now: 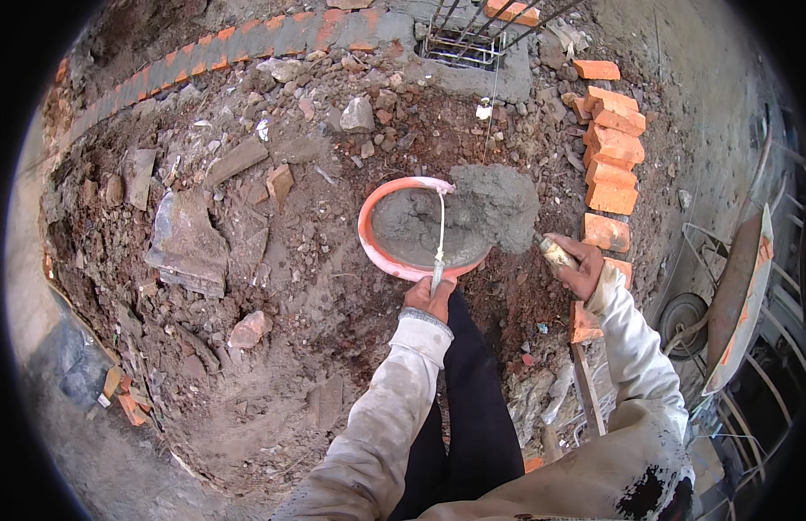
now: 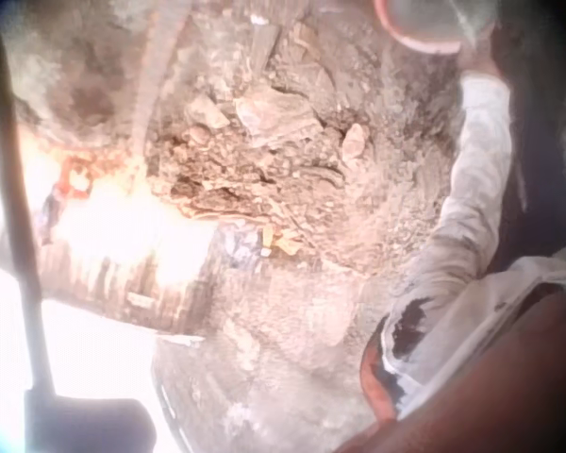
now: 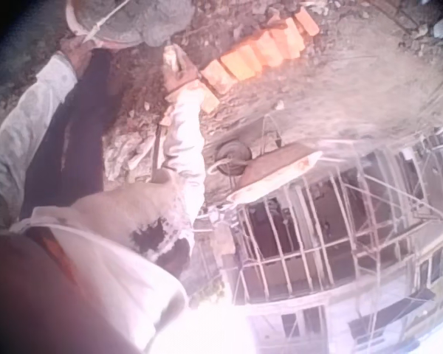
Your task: The person lays bricks in a linear pattern on a construction site. They use a trowel to scoop mortar from a bucket, spread it on the ground, place bricks, and tap them into alignment.
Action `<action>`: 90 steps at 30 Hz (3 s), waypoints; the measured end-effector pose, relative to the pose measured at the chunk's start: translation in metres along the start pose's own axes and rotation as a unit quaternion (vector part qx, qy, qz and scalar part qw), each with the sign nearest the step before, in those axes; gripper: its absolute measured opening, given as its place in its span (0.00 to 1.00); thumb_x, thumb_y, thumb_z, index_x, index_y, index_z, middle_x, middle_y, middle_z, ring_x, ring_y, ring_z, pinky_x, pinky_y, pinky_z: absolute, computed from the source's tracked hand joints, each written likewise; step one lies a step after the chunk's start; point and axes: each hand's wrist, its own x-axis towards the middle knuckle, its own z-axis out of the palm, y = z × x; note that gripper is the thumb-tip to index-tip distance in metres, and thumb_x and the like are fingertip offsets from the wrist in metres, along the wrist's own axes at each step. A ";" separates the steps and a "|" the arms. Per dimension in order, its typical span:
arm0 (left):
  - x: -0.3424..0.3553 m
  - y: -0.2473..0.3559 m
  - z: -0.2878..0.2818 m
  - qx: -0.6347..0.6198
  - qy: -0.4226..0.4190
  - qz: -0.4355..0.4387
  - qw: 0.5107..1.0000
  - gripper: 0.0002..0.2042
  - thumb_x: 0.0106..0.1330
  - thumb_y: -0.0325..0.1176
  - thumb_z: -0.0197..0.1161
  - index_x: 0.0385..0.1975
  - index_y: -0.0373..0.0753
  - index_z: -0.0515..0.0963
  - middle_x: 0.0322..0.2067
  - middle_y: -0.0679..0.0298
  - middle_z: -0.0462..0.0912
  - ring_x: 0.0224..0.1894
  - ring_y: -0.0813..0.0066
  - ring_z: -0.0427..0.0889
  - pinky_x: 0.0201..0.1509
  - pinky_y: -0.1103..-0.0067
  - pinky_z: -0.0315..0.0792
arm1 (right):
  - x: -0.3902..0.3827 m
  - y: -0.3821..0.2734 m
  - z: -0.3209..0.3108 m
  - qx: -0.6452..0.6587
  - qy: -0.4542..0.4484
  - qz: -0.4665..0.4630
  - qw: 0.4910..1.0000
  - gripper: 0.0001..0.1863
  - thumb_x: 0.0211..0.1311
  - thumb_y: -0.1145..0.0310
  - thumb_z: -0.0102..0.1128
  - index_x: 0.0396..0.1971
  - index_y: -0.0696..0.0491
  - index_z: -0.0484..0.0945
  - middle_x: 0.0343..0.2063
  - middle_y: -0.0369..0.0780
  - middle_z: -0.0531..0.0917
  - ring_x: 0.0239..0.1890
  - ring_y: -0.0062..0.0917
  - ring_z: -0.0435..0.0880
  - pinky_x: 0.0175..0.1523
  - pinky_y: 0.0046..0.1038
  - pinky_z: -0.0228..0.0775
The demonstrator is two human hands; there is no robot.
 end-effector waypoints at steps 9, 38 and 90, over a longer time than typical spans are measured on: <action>-0.097 0.070 -0.035 0.031 -0.020 -0.079 0.996 0.13 0.60 0.36 0.58 0.17 0.37 0.68 0.16 0.75 0.65 0.21 0.87 0.58 0.23 0.83 0.56 | 0.214 0.028 0.023 -0.323 0.177 0.068 0.927 0.31 0.50 0.66 0.53 0.58 0.48 0.61 0.46 0.55 0.73 0.48 0.48 0.73 0.53 0.38 0.66; -0.175 0.020 -0.098 -0.023 0.112 -0.217 0.969 0.11 0.54 0.32 0.59 0.14 0.37 0.69 0.12 0.73 0.66 0.15 0.86 0.59 0.19 0.82 0.53 | 0.215 0.175 0.148 -0.197 0.153 0.129 0.960 0.24 0.62 0.52 0.41 0.56 0.46 0.57 0.36 0.56 0.78 0.40 0.53 0.76 0.46 0.46 0.66; -0.178 0.013 -0.101 0.091 0.025 -0.157 0.983 0.09 0.54 0.31 0.57 0.16 0.37 0.67 0.13 0.75 0.63 0.18 0.87 0.57 0.21 0.84 0.51 | 0.230 0.175 0.228 -0.230 0.104 0.175 0.952 0.18 0.61 0.55 0.46 0.42 0.51 0.60 0.34 0.55 0.78 0.36 0.53 0.78 0.43 0.50 0.67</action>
